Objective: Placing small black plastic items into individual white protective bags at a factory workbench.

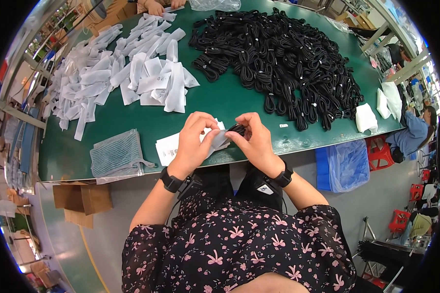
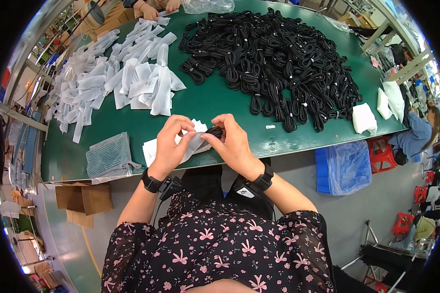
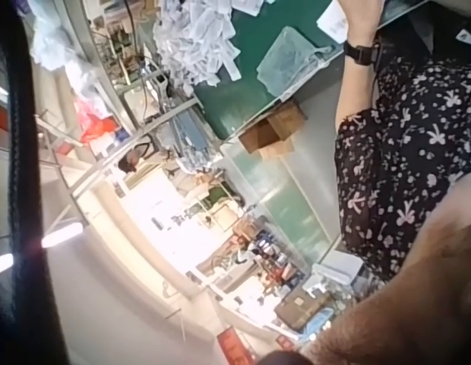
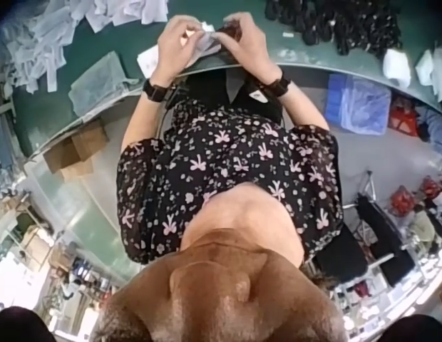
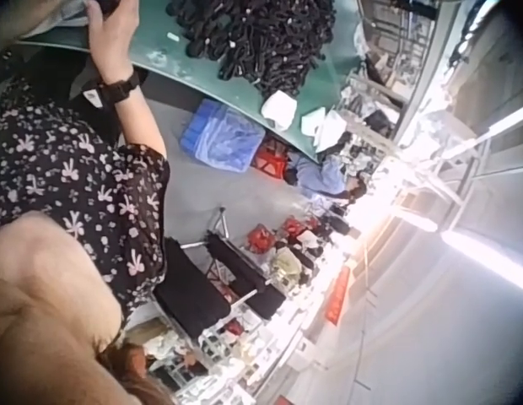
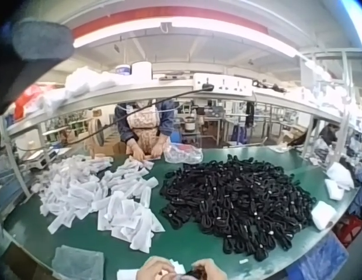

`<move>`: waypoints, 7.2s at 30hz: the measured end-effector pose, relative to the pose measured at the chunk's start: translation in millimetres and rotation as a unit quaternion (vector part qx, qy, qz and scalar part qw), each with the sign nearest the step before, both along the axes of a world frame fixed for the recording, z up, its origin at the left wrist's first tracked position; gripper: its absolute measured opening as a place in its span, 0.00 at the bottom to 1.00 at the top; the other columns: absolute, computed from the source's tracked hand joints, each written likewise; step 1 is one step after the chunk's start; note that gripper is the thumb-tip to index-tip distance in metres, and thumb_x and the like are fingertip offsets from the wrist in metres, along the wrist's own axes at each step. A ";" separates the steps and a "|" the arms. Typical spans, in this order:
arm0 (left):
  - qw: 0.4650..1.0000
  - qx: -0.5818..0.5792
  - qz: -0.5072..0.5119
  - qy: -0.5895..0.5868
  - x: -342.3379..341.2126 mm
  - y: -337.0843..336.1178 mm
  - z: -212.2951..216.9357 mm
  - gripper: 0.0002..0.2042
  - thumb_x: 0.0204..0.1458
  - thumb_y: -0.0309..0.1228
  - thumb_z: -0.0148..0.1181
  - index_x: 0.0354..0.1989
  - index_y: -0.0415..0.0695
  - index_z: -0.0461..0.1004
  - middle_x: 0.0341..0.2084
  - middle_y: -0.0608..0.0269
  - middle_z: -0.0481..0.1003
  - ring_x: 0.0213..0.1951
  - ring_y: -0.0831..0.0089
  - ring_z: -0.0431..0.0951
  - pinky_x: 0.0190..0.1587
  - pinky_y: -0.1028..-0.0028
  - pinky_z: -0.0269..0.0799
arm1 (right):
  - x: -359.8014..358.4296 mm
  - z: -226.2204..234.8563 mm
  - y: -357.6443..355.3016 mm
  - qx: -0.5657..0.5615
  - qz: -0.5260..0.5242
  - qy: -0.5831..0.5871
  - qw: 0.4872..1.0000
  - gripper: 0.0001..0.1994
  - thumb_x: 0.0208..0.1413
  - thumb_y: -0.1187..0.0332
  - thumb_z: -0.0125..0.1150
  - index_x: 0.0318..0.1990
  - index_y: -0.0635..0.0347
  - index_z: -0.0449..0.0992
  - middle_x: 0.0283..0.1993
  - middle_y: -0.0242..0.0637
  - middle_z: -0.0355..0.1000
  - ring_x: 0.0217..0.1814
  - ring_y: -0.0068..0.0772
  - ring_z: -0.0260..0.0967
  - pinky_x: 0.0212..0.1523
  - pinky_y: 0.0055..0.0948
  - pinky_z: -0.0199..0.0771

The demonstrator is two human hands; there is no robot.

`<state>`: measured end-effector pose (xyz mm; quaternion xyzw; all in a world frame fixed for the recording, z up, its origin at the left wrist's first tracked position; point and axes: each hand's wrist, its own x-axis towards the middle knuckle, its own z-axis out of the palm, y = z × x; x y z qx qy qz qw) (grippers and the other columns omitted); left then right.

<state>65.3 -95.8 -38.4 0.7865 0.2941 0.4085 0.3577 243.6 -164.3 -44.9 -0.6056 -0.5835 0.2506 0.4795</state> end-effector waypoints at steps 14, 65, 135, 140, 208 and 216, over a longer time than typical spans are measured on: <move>0.961 -0.182 0.083 -0.189 -57.3 97.9 38.7 0.10 0.58 0.29 0.59 0.44 0.37 0.73 0.34 0.64 0.74 0.31 0.79 0.72 0.34 0.79 0.69 | 78.4 -26.7 36.1 0.110 -0.139 -0.392 0.903 0.12 0.51 0.69 0.67 0.42 0.59 0.74 0.40 0.43 0.65 0.32 0.41 0.69 0.33 0.35 0.74; 0.999 -0.046 0.010 -0.005 -12.1 4.7 -28.0 0.03 0.52 0.19 0.58 0.33 0.39 0.71 0.36 0.60 0.71 0.38 0.69 0.72 0.40 0.73 0.68 | 24.3 -7.3 -4.6 0.178 0.159 -0.182 0.954 0.10 0.55 0.76 0.63 0.45 0.64 0.74 0.36 0.38 0.69 0.31 0.27 0.70 0.32 0.25 0.71; 0.969 0.036 0.110 0.220 -46.5 106.6 22.9 0.45 0.48 0.43 0.69 0.73 0.57 0.47 0.71 0.44 0.44 0.71 0.46 0.45 0.63 0.40 0.54 | 96.8 -0.6 83.0 0.110 -0.104 -0.281 0.948 0.14 0.54 0.71 0.64 0.49 0.59 0.73 0.44 0.42 0.70 0.41 0.38 0.70 0.41 0.34 0.73; 0.847 0.123 0.034 0.516 -41.1 89.7 2.9 0.44 0.44 0.46 0.71 0.70 0.74 0.51 0.73 0.53 0.31 0.72 0.37 0.29 0.51 0.16 0.48 | 107.2 -30.6 100.4 0.108 -0.064 -0.440 0.889 0.23 0.50 0.68 0.67 0.55 0.56 0.72 0.53 0.44 0.67 0.53 0.48 0.65 0.49 0.43 0.72; 0.984 -0.075 0.128 0.094 10.7 -11.5 -50.3 0.03 0.51 0.22 0.61 0.32 0.37 0.73 0.28 0.60 0.72 0.26 0.70 0.72 0.33 0.73 0.70 | 30.9 -32.7 -31.4 -0.025 0.050 0.051 0.997 0.15 0.66 0.70 0.44 0.54 0.63 0.73 0.37 0.33 0.78 0.30 0.16 0.66 0.33 0.19 0.69; 0.990 -0.104 0.090 0.027 5.6 -13.4 -38.8 0.05 0.50 0.19 0.60 0.33 0.37 0.71 0.30 0.55 0.71 0.29 0.61 0.73 0.35 0.66 0.70 | 46.3 -21.2 -24.2 -0.254 0.139 0.217 0.932 0.14 0.66 0.71 0.44 0.53 0.63 0.74 0.36 0.35 0.78 0.28 0.18 0.66 0.34 0.18 0.70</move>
